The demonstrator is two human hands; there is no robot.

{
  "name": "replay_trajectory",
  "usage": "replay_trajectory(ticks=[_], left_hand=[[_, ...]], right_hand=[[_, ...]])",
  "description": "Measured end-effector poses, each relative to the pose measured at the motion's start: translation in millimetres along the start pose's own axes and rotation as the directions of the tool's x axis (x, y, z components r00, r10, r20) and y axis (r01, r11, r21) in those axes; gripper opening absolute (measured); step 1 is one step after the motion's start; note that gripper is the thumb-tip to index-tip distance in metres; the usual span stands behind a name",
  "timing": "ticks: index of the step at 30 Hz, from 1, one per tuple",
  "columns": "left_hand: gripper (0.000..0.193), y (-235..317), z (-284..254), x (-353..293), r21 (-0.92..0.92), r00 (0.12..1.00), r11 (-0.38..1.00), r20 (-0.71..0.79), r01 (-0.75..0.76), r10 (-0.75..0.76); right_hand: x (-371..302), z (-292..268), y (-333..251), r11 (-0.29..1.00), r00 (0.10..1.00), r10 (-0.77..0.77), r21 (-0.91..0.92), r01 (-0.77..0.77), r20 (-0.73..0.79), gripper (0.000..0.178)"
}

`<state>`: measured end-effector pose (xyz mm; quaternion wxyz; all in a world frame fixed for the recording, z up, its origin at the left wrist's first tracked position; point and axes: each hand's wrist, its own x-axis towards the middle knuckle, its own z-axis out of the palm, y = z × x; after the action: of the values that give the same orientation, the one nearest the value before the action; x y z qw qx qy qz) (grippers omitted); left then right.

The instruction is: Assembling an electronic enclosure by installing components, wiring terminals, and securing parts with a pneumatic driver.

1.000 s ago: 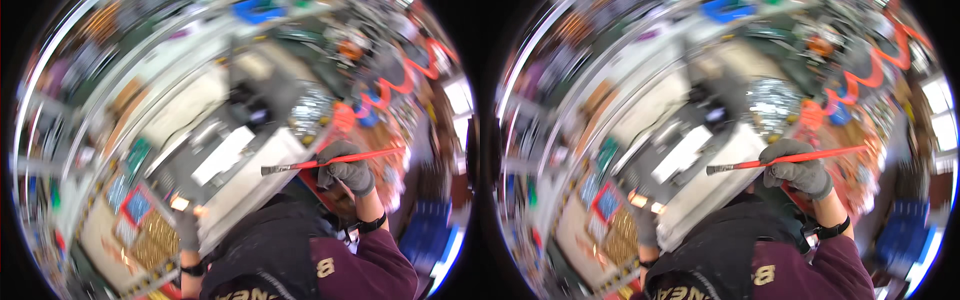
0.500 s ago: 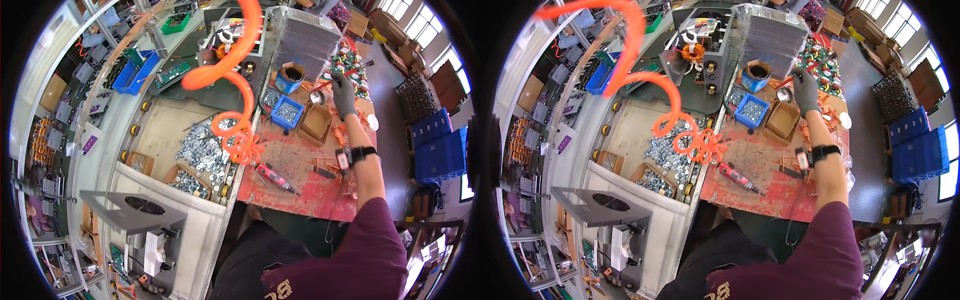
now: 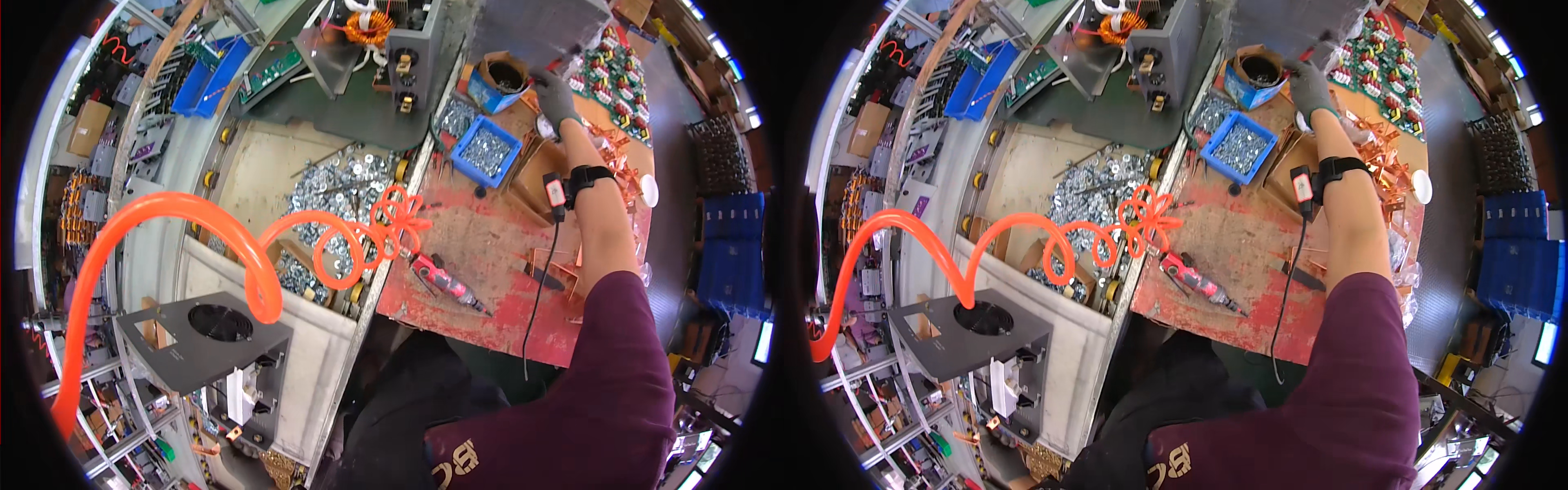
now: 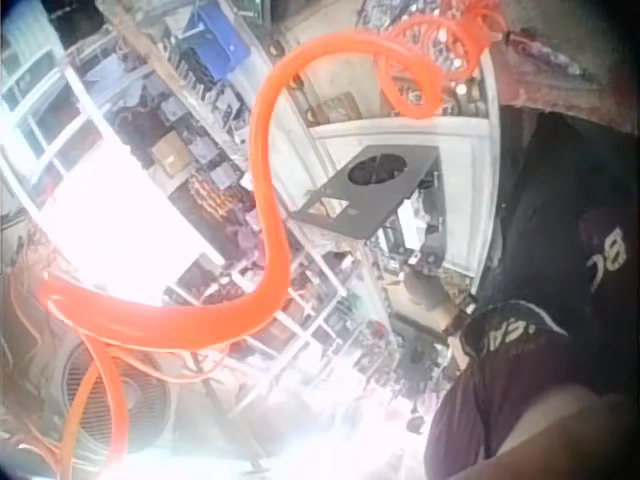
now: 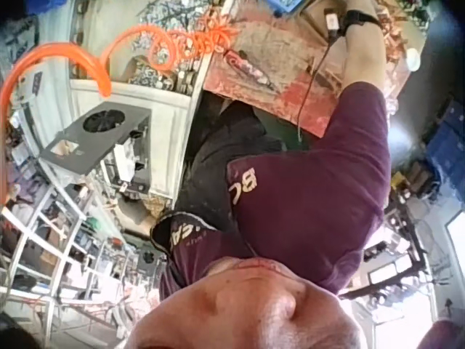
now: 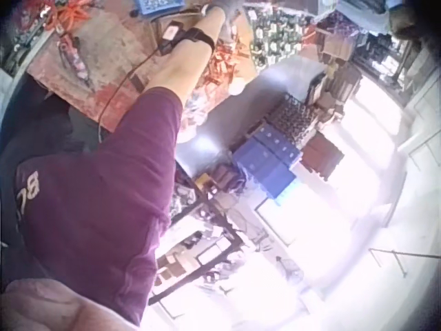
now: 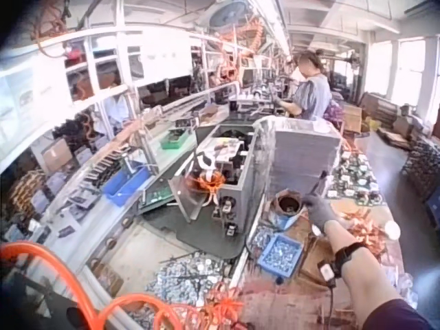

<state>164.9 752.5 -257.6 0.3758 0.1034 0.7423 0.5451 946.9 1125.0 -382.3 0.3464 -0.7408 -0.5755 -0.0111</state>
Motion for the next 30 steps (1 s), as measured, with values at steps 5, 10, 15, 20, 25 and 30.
replay_trajectory(ticks=[5, 10, 15, 20, 25, 30], left_hand=[[0.026, -11, -4, 7, 0.001, 0.999, 0.999, 0.001, -0.041, 0.041], [0.033, -9, 11, -4, -0.066, 0.990, 0.997, 0.135, 0.047, -0.037], [0.033, -20, 19, -3, -0.175, 0.993, 0.985, 0.113, 0.003, 0.017], [0.032, -28, -5, -22, -0.211, 0.997, 0.976, 0.051, -0.044, 0.056], [0.035, -46, -40, -45, -0.291, 0.996, 0.954, -0.064, -0.079, 0.064], [0.040, -64, -87, -89, -0.265, 0.956, 0.957, -0.291, -0.115, 0.034]], right_hand=[[-66, 11, -27, 0.993, 0.996, -0.039, -0.110, 0.049, 0.085, 0.034], [-175, -6, -123, 0.983, 0.988, -0.024, 0.184, -0.005, 0.156, 0.022], [-251, -10, -231, 0.905, 0.955, -0.156, 0.423, 0.036, 0.253, 0.016], [-305, 53, -325, 0.774, 0.675, -0.543, 0.609, 0.171, 0.500, 0.014], [-314, 175, -385, 0.745, 0.464, -0.661, 0.441, 0.500, 0.590, 0.017], [-320, 274, -412, 0.554, 0.201, -0.621, 0.243, 0.796, 0.758, 0.013]])
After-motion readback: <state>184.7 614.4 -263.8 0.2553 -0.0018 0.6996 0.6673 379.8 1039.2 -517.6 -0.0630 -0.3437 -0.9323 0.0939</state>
